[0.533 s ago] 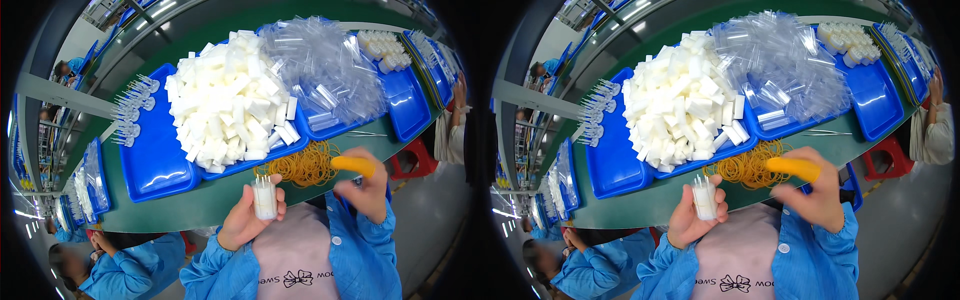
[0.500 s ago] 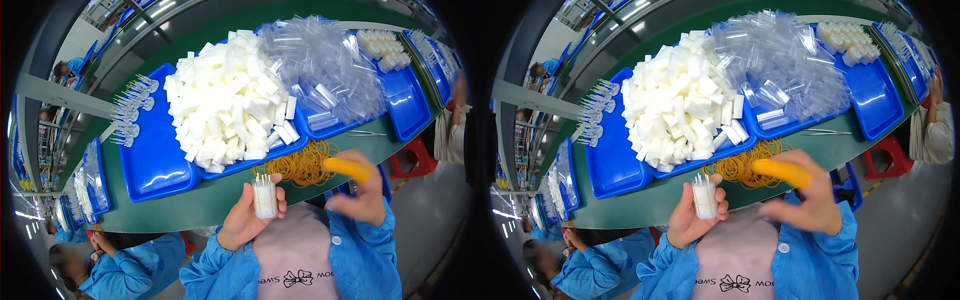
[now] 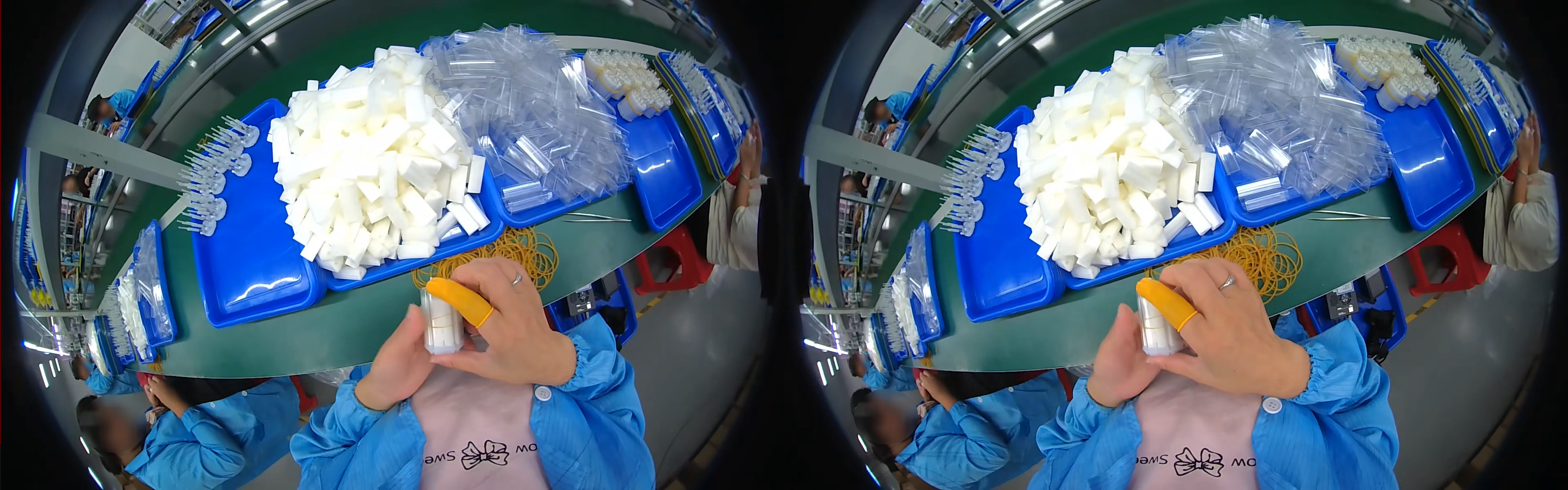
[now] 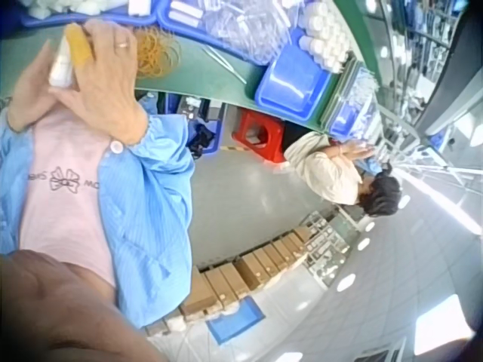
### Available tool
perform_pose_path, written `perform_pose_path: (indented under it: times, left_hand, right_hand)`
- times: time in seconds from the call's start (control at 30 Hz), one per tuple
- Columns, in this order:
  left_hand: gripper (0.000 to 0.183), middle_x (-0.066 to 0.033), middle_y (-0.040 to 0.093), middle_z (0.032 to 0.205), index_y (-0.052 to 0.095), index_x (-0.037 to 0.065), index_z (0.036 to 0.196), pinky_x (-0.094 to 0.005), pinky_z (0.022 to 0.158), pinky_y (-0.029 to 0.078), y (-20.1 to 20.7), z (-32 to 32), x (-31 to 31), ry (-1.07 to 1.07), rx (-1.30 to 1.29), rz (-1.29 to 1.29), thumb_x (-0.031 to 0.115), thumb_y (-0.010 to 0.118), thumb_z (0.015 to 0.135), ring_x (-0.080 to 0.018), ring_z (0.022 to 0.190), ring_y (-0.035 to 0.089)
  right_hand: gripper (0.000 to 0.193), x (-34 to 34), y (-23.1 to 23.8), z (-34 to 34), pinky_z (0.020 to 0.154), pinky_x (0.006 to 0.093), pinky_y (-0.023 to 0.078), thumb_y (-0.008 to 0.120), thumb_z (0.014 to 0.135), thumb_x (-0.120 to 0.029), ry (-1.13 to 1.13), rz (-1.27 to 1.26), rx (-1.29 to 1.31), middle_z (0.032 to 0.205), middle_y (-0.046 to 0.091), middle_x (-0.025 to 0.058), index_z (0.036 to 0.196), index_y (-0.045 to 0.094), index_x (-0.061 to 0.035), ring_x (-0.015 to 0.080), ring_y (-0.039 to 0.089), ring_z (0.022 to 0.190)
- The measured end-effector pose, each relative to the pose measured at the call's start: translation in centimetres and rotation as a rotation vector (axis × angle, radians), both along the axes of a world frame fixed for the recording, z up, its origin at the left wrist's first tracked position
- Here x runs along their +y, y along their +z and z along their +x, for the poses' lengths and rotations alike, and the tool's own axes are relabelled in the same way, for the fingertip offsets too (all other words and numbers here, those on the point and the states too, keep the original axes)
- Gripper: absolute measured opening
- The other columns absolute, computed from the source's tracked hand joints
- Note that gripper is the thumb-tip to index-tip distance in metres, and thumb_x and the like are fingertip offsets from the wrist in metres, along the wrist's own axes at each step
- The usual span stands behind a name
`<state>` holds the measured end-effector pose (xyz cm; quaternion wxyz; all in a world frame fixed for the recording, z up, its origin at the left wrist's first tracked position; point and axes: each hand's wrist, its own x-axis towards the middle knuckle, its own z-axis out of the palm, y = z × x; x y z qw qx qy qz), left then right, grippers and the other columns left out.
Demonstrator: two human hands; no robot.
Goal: The person assembles small white plastic components by inserting them into a clear plastic base. They use a yellow rubber band to secure the components together and then use a metal tool to adjust the assembly. The process is repeated for multiple units.
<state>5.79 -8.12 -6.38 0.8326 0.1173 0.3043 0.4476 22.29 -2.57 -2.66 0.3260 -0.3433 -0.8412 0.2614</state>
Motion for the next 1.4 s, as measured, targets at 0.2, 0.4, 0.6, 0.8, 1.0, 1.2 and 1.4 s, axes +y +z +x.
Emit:
perform_pose_path:
  times: [0.2, 0.4, 0.6, 0.8, 1.0, 1.2, 1.4]
  left_hand:
    - [0.063, -0.0063, 0.049, 0.127, 0.032, 0.001, 0.138, -0.0306, 0.096, 0.04, -0.4, 0.0, 0.0, -0.002, 0.183, 0.154, 0.04, 0.053, 0.093, -0.0149, 0.115, 0.049]
    - [0.067, -0.0071, 0.051, 0.125, 0.03, 0.002, 0.14, -0.0306, 0.096, 0.041, 0.1, -0.3, 0.3, 0.05, 0.232, 0.197, 0.034, 0.06, 0.09, -0.0153, 0.114, 0.05]
    - [0.069, -0.0104, 0.053, 0.122, 0.03, 0.004, 0.14, -0.0332, 0.094, 0.044, 0.3, -0.5, 0.4, 0.083, 0.126, 0.152, 0.032, 0.065, 0.087, -0.0196, 0.107, 0.056]
    - [0.07, -0.0113, 0.056, 0.116, 0.034, 0.004, 0.137, -0.0334, 0.089, 0.047, 0.4, -0.3, 0.4, 0.118, 0.19, 0.16, 0.031, 0.07, 0.083, -0.02, 0.103, 0.058]
    - [0.072, -0.0127, 0.058, 0.111, 0.035, 0.003, 0.137, -0.0334, 0.082, 0.05, 0.1, -0.4, 0.0, 0.158, 0.417, 0.276, 0.039, 0.068, 0.083, -0.0209, 0.096, 0.061]
    - [0.067, -0.0134, 0.055, 0.116, 0.029, 0.002, 0.141, -0.0317, 0.084, 0.048, 0.4, 0.2, 0.1, 0.105, 0.46, 0.349, 0.038, 0.056, 0.091, -0.0189, 0.096, 0.06]
    - [0.071, -0.0099, 0.054, 0.112, 0.028, 0.003, 0.143, -0.0284, 0.08, 0.046, 0.7, -0.1, 0.3, 0.026, 0.432, 0.331, 0.032, 0.063, 0.088, -0.0137, 0.086, 0.056]
  right_hand:
    - [0.06, 0.0, -0.2, -0.5, 0.086, 0.0436, 0.04, 0.08, 0.055, -0.025, 0.006, 0.04, -0.02, 0.105, 0.05, 0.0097, 0.106, 0.06, -0.0017, 0.0289, 0.052, 0.097]
    - [0.063, -0.1, -0.2, -0.5, 0.089, 0.0453, 0.04, 0.078, 0.056, -0.026, 0.031, 0.007, -0.025, 0.112, 0.05, 0.0116, 0.111, 0.059, -0.0017, 0.0292, 0.05, 0.103]
    - [0.078, 0.0, -0.4, 0.6, 0.093, 0.0467, 0.038, 0.082, 0.054, -0.029, 0.033, -0.11, 0.076, 0.122, 0.048, 0.0135, 0.121, 0.052, -0.0019, 0.0333, 0.048, 0.11]
    - [0.069, -0.1, -0.2, 1.3, 0.093, 0.0412, 0.04, 0.082, 0.058, -0.023, 0.007, -0.207, 0.11, 0.122, 0.048, 0.0125, 0.119, 0.055, -0.0022, 0.031, 0.049, 0.11]
    - [0.015, 1.5, -1.0, 7.4, 0.074, 0.0327, 0.048, 0.073, 0.069, -0.007, -0.443, -0.072, 0.056, 0.088, 0.062, 0.0105, 0.081, 0.065, -0.0028, 0.026, 0.061, 0.082]
    - [0.016, 3.4, -5.4, 15.1, 0.079, 0.033, 0.043, 0.067, 0.079, -0.008, -0.831, 0.11, -0.341, 0.097, 0.056, 0.0116, 0.09, 0.063, 0.0015, 0.0275, 0.055, 0.092]
    - [0.015, 3.0, -6.9, 15.8, 0.076, 0.0349, 0.043, 0.064, 0.082, -0.008, -0.77, 0.214, -0.377, 0.098, 0.056, 0.0124, 0.092, 0.061, 0.0029, 0.0286, 0.055, 0.089]
